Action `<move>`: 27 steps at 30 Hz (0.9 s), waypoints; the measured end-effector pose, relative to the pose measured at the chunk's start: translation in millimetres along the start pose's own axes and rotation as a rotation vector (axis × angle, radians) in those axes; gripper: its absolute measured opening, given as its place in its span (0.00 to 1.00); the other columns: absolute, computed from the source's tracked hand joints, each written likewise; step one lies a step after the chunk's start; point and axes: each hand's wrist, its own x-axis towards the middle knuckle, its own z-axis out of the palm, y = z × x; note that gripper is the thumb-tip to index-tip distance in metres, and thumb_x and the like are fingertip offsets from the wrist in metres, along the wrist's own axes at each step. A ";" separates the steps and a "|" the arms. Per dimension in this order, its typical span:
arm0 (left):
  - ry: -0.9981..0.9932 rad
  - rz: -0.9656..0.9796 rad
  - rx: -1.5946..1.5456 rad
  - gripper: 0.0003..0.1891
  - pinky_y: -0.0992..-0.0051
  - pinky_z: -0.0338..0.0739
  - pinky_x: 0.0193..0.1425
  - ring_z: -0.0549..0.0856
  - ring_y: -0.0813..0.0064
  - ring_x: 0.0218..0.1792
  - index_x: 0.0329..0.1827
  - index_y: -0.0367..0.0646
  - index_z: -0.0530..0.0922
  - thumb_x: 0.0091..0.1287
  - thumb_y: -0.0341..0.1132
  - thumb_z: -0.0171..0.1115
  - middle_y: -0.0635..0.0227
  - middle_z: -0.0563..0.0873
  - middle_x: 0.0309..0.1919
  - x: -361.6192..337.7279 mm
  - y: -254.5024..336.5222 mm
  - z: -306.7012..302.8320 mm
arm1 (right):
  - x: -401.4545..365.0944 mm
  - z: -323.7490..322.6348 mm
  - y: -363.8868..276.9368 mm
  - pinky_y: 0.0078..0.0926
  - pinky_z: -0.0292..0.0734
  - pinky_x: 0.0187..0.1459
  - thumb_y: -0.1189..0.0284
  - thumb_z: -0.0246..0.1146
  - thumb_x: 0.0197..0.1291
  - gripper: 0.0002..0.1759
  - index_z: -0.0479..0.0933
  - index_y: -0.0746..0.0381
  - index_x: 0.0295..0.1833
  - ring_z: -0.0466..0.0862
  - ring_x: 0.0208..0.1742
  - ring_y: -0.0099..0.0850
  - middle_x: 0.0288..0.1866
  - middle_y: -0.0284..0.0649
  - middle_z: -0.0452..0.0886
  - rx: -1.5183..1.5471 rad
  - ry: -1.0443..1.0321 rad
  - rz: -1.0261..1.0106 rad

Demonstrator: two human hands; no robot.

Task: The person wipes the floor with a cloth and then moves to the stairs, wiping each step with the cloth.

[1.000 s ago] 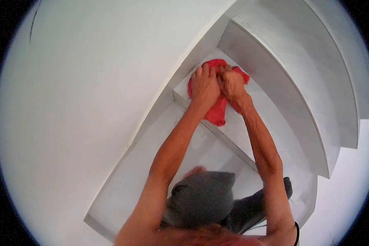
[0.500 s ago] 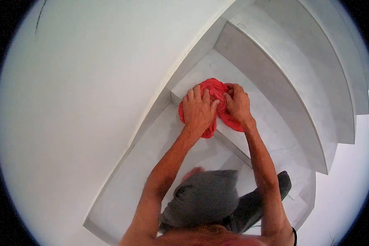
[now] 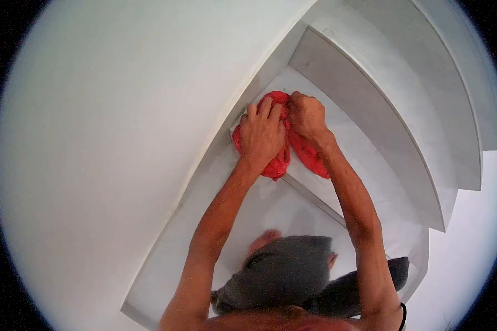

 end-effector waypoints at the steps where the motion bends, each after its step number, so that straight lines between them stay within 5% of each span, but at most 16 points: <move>1: -0.021 0.000 0.009 0.20 0.50 0.78 0.59 0.78 0.51 0.56 0.60 0.44 0.81 0.65 0.36 0.66 0.60 0.77 0.70 -1.9 0.7 -3.3 | -0.9 3.7 5.5 0.56 0.79 0.41 0.74 0.63 0.60 0.05 0.79 0.65 0.38 0.85 0.40 0.58 0.36 0.57 0.85 0.022 0.015 -0.002; 10: -0.003 -0.034 0.081 0.21 0.54 0.80 0.58 0.78 0.50 0.57 0.60 0.38 0.79 0.66 0.37 0.66 0.53 0.80 0.58 4.9 12.7 2.7 | 38.4 8.2 -3.1 0.54 0.81 0.41 0.71 0.64 0.60 0.09 0.79 0.68 0.39 0.86 0.38 0.61 0.33 0.58 0.85 -0.092 0.167 -0.159; 13: 0.039 -0.036 0.051 0.22 0.55 0.81 0.57 0.79 0.50 0.56 0.60 0.38 0.78 0.64 0.38 0.66 0.52 0.80 0.56 5.6 5.8 7.2 | 45.0 12.7 4.6 0.54 0.81 0.44 0.72 0.62 0.63 0.09 0.80 0.68 0.41 0.86 0.41 0.62 0.37 0.60 0.86 0.005 0.026 -0.062; 16: -0.014 -0.073 0.016 0.24 0.55 0.81 0.58 0.79 0.50 0.56 0.61 0.38 0.78 0.62 0.39 0.67 0.52 0.79 0.54 2.7 -0.8 5.9 | 8.2 25.5 20.4 0.55 0.81 0.47 0.73 0.60 0.65 0.08 0.80 0.68 0.43 0.85 0.44 0.63 0.42 0.61 0.86 0.255 0.067 -0.203; 19: -0.058 -0.093 0.009 0.26 0.55 0.81 0.58 0.79 0.50 0.56 0.61 0.38 0.77 0.61 0.40 0.68 0.52 0.79 0.52 5.8 1.3 3.4 | -16.0 5.7 38.4 0.55 0.79 0.47 0.74 0.60 0.65 0.09 0.81 0.68 0.46 0.84 0.45 0.63 0.45 0.61 0.86 0.266 0.165 -0.104; 22: -0.067 -0.094 0.012 0.26 0.54 0.81 0.59 0.79 0.50 0.57 0.60 0.38 0.78 0.60 0.40 0.69 0.52 0.79 0.52 3.7 3.4 2.8 | -13.7 -3.4 52.4 0.56 0.78 0.44 0.75 0.61 0.63 0.08 0.81 0.68 0.44 0.84 0.42 0.63 0.41 0.60 0.85 -0.005 0.005 -0.054; 27: 0.009 -0.103 -0.007 0.23 0.53 0.81 0.59 0.79 0.50 0.57 0.54 0.38 0.80 0.59 0.41 0.69 0.53 0.79 0.55 1.7 4.5 10.6 | 14.1 11.2 52.6 0.57 0.77 0.41 0.75 0.63 0.60 0.07 0.79 0.69 0.36 0.84 0.39 0.63 0.34 0.62 0.83 0.125 0.033 -0.150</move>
